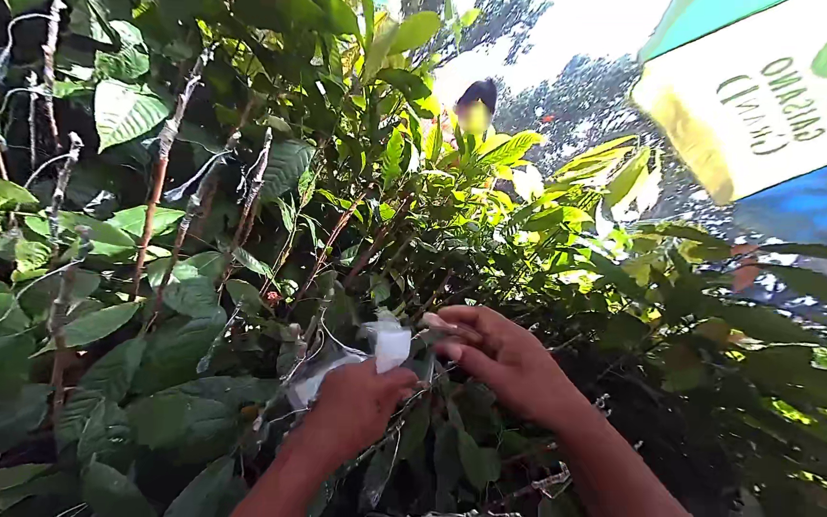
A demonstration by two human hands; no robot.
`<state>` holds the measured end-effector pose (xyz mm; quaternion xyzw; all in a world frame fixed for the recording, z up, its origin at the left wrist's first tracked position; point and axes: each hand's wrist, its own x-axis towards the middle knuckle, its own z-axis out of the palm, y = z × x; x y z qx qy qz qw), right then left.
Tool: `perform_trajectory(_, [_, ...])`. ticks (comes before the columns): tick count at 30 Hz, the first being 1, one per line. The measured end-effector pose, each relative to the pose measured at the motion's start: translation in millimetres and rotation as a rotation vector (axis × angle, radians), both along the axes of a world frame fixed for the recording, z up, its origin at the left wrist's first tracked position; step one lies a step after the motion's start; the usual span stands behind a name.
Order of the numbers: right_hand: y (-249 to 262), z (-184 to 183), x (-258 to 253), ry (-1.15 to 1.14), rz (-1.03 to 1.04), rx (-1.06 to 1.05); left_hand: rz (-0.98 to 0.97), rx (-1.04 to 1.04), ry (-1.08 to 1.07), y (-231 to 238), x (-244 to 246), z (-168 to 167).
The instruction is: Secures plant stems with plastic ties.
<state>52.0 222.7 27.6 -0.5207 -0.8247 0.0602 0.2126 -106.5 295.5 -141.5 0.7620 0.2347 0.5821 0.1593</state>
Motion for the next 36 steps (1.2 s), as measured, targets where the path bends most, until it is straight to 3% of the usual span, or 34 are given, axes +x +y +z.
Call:
perform_trajectory(2, [15.8, -21.7, 7.5, -0.358, -0.147, 0.078, 0.008, 0.025, -0.046, 4.4, -6.4, -1.6])
perform_trajectory(5, [-3.5, -71.2, -21.3, -0.692, -0.034, 0.461, 0.066, 0.015, -0.146, 13.6, -14.1, -1.8])
perform_trajectory(7, [-12.8, -60.2, -47.9, -0.806, 0.039, 0.59, 0.053, 0.037, -0.15, 11.2, -9.9, -1.1])
perform_trajectory(9, [8.4, -25.3, -49.3, -0.797, 0.068, 0.486, -0.025, 0.045, -0.122, 8.4, -7.5, -3.9])
perform_trajectory(11, [47.1, -15.0, -24.3, -0.672, 0.062, 0.233, -0.121, -0.045, -0.155, 10.7, -14.2, -4.6])
perform_trajectory(13, [50.2, -51.2, -17.5, -0.53, 0.072, 0.148, -0.128, -0.188, -0.263, 13.0, -26.8, 1.7])
perform_trajectory(15, [10.8, -92.5, -45.8, -0.57, 0.213, 0.169, -0.109, -0.241, -0.347, 18.8, -34.2, 7.3])
perform_trajectory(16, [-9.3, -100.4, -61.4, -0.631, 0.296, 0.158, -0.109, -0.234, -0.361, 20.4, -34.4, 8.1])
perform_trajectory(18, [-23.7, -81.9, -78.2, -0.684, 0.361, 0.129, -0.116, -0.193, -0.308, 17.8, -28.9, 6.6])
perform_trajectory(20, [2.2, -41.1, -68.2, -0.484, 0.311, 0.248, -0.147, -0.144, -0.241, 12.8, -24.6, 2.5])
perform_trajectory(22, [43.0, -20.6, -44.2, -0.16, 0.118, 0.294, -0.246, -0.159, -0.247, 14.4, -24.7, -1.0])
perform_trajectory(25, [61.6, -44.0, -23.1, 0.442, 0.012, -0.232, -0.277, -0.161, -0.339, 21.0, -33.4, -3.3])
perform_trajectory(27, [54.7, -63.2, -24.6, 0.569, 0.115, -0.403, -0.257, -0.101, -0.403, 26.3, -36.7, -6.6])
perform_trajectory(30, [42.3, -70.7, -36.4, 0.31, 0.086, -0.197, -0.205, -0.049, -0.442, 26.9, -34.9, -7.3])
perform_trajectory(33, [46.4, -75.8, -48.4, 0.411, -0.127, 0.005, -0.259, -0.098, -0.405, 23.8, -33.5, -4.1])
perform_trajectory(34, [49.6, -79.0, -48.6, 0.391, -0.152, 0.109, -0.326, -0.147, -0.385, 22.9, -35.2, -2.6])
perform_trajectory(36, [56.2, -95.1, -40.9, 0.094, -0.03, 0.531, -0.397, -0.218, -0.397, 22.2, -38.7, -1.8])
